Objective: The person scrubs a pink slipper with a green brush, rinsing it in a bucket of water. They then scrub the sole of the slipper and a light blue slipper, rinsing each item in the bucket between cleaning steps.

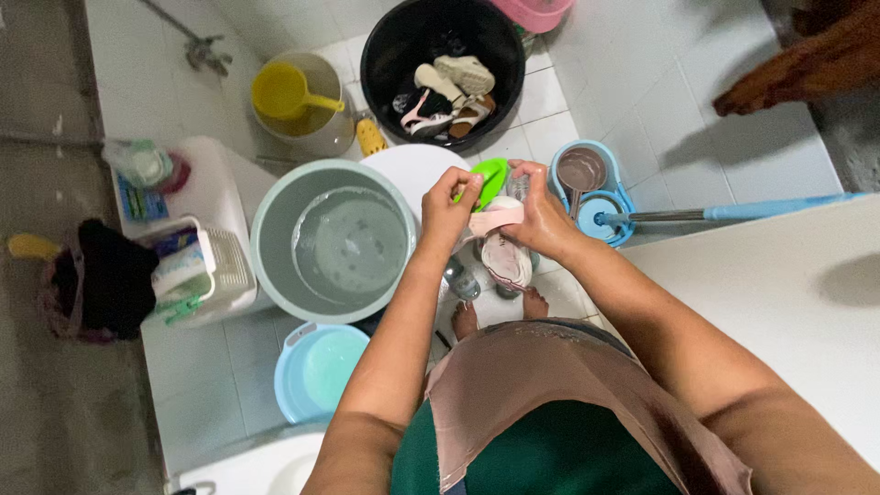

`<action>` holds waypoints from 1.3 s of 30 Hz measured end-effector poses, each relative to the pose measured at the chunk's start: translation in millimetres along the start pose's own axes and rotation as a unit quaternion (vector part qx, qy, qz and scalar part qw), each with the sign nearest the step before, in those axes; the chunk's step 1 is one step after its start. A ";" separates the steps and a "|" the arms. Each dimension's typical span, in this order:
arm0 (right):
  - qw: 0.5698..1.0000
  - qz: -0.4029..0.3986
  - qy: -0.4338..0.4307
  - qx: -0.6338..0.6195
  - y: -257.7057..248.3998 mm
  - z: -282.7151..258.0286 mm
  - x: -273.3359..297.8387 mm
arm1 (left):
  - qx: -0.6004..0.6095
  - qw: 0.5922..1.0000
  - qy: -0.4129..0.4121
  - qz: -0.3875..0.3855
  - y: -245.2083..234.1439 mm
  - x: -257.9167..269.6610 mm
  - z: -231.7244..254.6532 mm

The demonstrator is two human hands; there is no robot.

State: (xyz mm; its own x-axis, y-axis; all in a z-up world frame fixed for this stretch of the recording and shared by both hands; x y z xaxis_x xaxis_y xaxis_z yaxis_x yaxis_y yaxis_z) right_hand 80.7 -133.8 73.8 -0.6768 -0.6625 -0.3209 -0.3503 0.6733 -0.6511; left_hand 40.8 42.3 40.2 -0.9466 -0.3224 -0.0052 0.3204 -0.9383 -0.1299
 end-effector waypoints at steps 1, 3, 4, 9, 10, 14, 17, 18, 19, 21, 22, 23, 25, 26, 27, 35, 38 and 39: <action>0.998 -0.033 0.046 -0.015 2.5 1.0 -0.5 | 0.009 0.999 0.028 -0.016 -2.9 -0.1 -5.2; 0.985 -0.101 0.137 -0.042 6.4 0.5 -2.2 | 0.026 0.995 0.083 -0.045 -13.1 -0.7 -11.9; 0.981 -0.128 0.135 -0.046 10.9 -3.4 -4.9 | -0.021 0.994 0.093 -0.054 -17.8 -0.9 -14.0; 0.965 -0.186 0.180 -0.031 29.1 1.5 -7.8 | 0.002 0.997 0.060 -0.053 -28.7 -1.9 -47.1; 0.965 -0.185 0.186 -0.026 34.8 4.3 -9.0 | -0.003 0.998 0.062 0.032 -40.2 -6.9 -65.8; 0.944 -0.194 0.268 0.014 58.1 27.9 -15.6 | 0.002 0.949 0.000 0.315 -130.6 -31.7 -204.8; 0.966 -0.153 0.201 0.054 75.0 45.7 -20.7 | -0.039 0.927 -0.015 0.373 -221.6 -20.1 -289.4; 0.978 -0.128 0.149 0.067 80.3 50.7 -23.4 | 0.068 0.899 -0.117 0.417 -241.0 -5.4 -318.9; 0.982 -0.114 0.129 0.074 86.3 57.8 -25.7 | 0.173 0.849 -0.217 0.449 -255.3 11.2 -343.8; 0.988 -0.087 0.086 0.089 100.7 69.1 -32.5 | 0.304 0.834 -0.260 0.380 -252.0 13.7 -368.9; 0.988 -0.093 0.090 0.088 105.8 76.0 -36.0 | 0.368 0.818 -0.279 0.343 -245.9 14.6 -375.5; 0.987 -0.099 0.093 0.084 112.0 81.9 -39.9 | 0.427 0.797 -0.296 0.307 -240.6 17.0 -376.8; 0.989 -0.096 0.088 0.074 121.7 90.1 -47.3 | 0.539 0.741 -0.327 0.233 -224.9 23.1 -364.9; 0.991 -0.086 0.080 0.066 126.2 92.5 -51.4 | 0.591 0.705 -0.340 0.195 -215.3 24.7 -341.2; 0.993 -0.077 0.070 0.059 130.8 94.8 -57.4 | 0.516 0.821 -0.229 0.080 -201.2 14.4 -302.0; 0.979 -0.168 0.115 0.000 161.3 103.6 -80.8 | 0.212 0.899 -0.258 -0.284 -140.9 -44.2 -63.4; 0.979 -0.148 0.129 -0.058 149.8 95.3 -85.1 | 0.181 0.939 -0.284 -0.066 -200.4 -46.3 -134.9; 0.978 -0.139 0.137 -0.075 146.2 92.8 -85.5 | 0.173 0.942 -0.286 0.030 -218.3 -43.6 -176.0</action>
State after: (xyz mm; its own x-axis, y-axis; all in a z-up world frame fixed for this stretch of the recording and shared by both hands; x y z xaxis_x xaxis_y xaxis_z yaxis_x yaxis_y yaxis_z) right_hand 147.4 -9.2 -57.7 -0.6832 -0.7275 0.0629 -0.6218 0.5345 -0.5725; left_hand 5.6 283.1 -105.7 -0.7833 -0.2974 0.5459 0.4588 -0.8691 0.1848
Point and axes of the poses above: each hand's wrist, its own x-axis away from the middle knuckle, its own y-axis out of the palm, z = x × y, the point moved 3 cm from there along -x, towards the middle knuckle, and after that the axes turned 3 degrees about -z, right-handed, at the moved point
